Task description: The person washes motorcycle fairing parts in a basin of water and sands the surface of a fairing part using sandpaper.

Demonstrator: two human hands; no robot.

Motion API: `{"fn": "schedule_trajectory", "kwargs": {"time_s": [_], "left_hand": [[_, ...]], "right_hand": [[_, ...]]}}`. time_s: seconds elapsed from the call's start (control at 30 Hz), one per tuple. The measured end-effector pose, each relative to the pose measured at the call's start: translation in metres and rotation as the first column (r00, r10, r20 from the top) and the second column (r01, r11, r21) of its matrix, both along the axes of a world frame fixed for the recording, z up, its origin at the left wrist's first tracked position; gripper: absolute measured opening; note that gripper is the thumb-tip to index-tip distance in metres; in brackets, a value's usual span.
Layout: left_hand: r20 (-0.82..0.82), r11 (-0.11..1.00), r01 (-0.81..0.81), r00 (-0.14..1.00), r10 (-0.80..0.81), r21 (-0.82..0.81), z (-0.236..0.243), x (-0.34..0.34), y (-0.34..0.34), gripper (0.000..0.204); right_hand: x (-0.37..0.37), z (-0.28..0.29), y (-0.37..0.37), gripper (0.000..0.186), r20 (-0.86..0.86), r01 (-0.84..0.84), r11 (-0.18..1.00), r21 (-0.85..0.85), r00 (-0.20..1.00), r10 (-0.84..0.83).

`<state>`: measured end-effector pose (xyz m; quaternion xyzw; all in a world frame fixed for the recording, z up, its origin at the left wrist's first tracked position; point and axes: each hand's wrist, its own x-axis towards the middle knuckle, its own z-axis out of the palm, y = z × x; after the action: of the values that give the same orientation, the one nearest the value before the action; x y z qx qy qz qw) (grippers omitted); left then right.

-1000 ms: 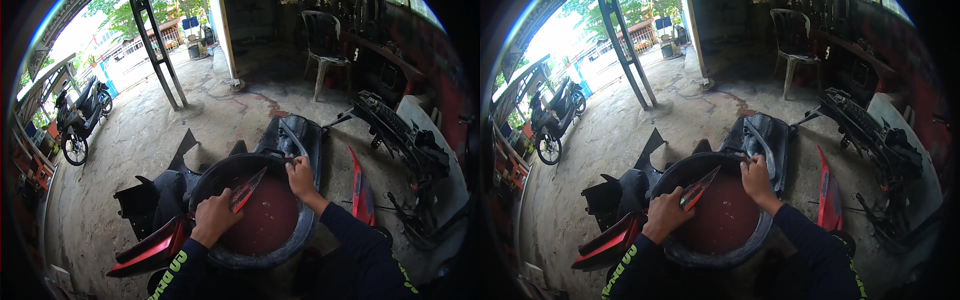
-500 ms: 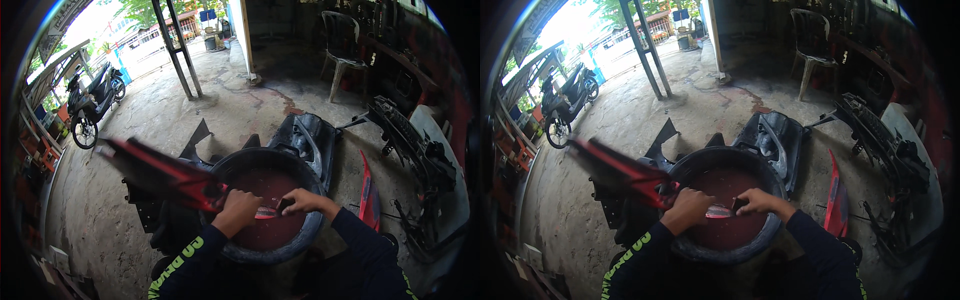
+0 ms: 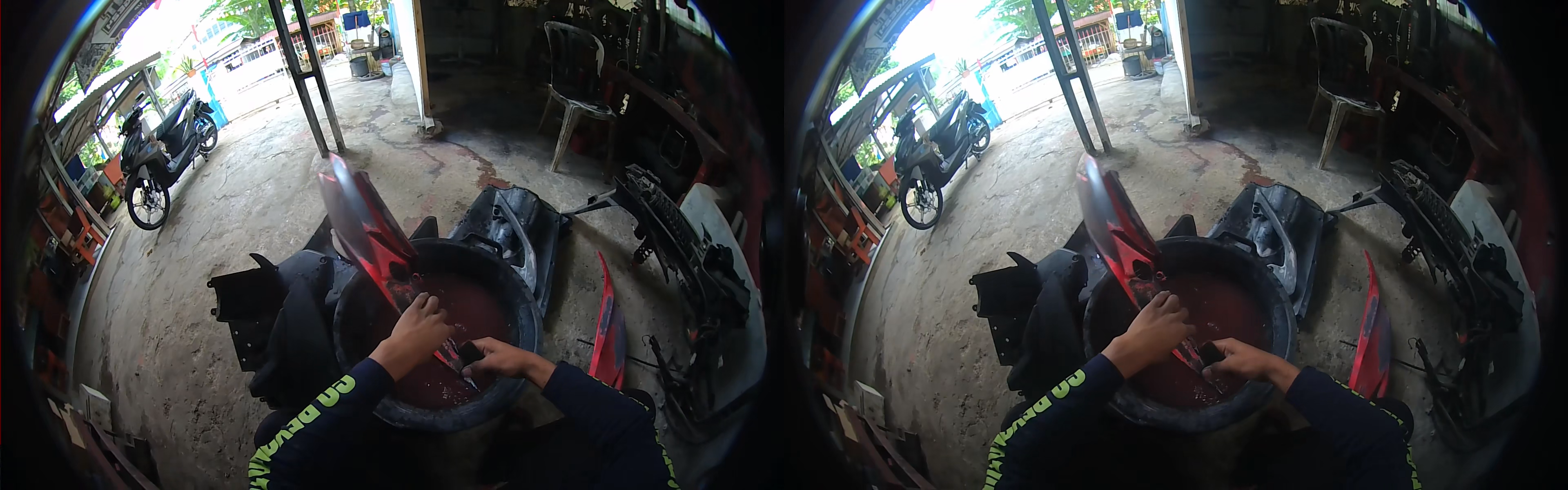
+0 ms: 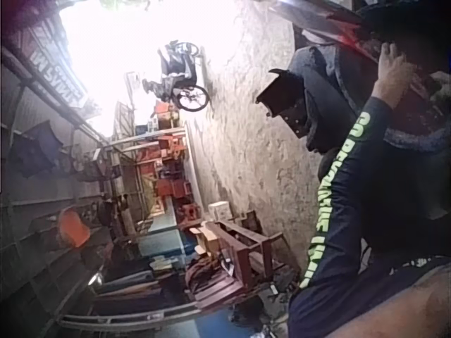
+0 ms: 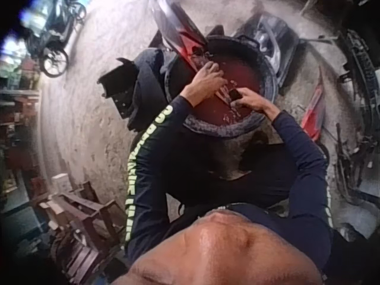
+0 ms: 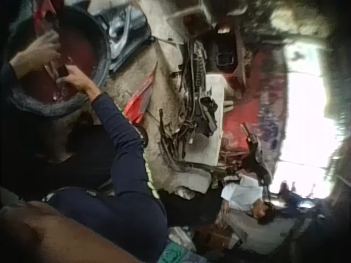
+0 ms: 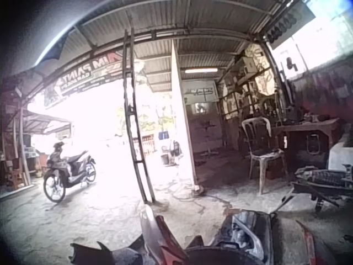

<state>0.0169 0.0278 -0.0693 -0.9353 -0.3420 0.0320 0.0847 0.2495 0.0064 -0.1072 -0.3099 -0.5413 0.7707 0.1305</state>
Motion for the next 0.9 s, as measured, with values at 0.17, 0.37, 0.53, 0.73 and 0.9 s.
{"fn": "schedule_trajectory", "kwargs": {"time_s": [0.17, 0.37, 0.53, 0.73, 0.9], "left_hand": [[0.171, 0.997, 0.03, 0.984, -0.041, 0.067, -0.017, -0.005, 0.0, 0.03], [0.229, 0.999, 0.017, 0.973, -0.027, 0.047, -0.023, -0.005, -0.002, 0.03], [0.264, 0.999, 0.023, 0.964, -0.032, 0.038, -0.022, -0.01, -0.003, 0.029], [0.254, 0.999, 0.019, 0.967, -0.029, 0.042, -0.019, -0.011, -0.003, 0.033], [0.284, 1.0, 0.014, 0.959, -0.02, 0.022, -0.015, -0.012, -0.004, 0.032]], "right_hand": [[-0.001, -0.01, -0.001, 0.026, -0.083, -0.008, 0.999, -0.049, 0.997, 0.003], [-0.011, -0.002, -0.008, 0.029, -0.098, 0.099, 0.992, -0.072, 0.99, -0.106], [-0.015, -0.003, -0.01, 0.028, -0.095, 0.116, 0.991, -0.066, 0.988, -0.122], [-0.015, -0.007, -0.009, 0.035, -0.071, 0.123, 0.991, -0.053, 0.989, -0.126], [-0.018, 0.008, -0.011, 0.028, -0.088, 0.139, 0.989, -0.054, 0.986, -0.144]]}}
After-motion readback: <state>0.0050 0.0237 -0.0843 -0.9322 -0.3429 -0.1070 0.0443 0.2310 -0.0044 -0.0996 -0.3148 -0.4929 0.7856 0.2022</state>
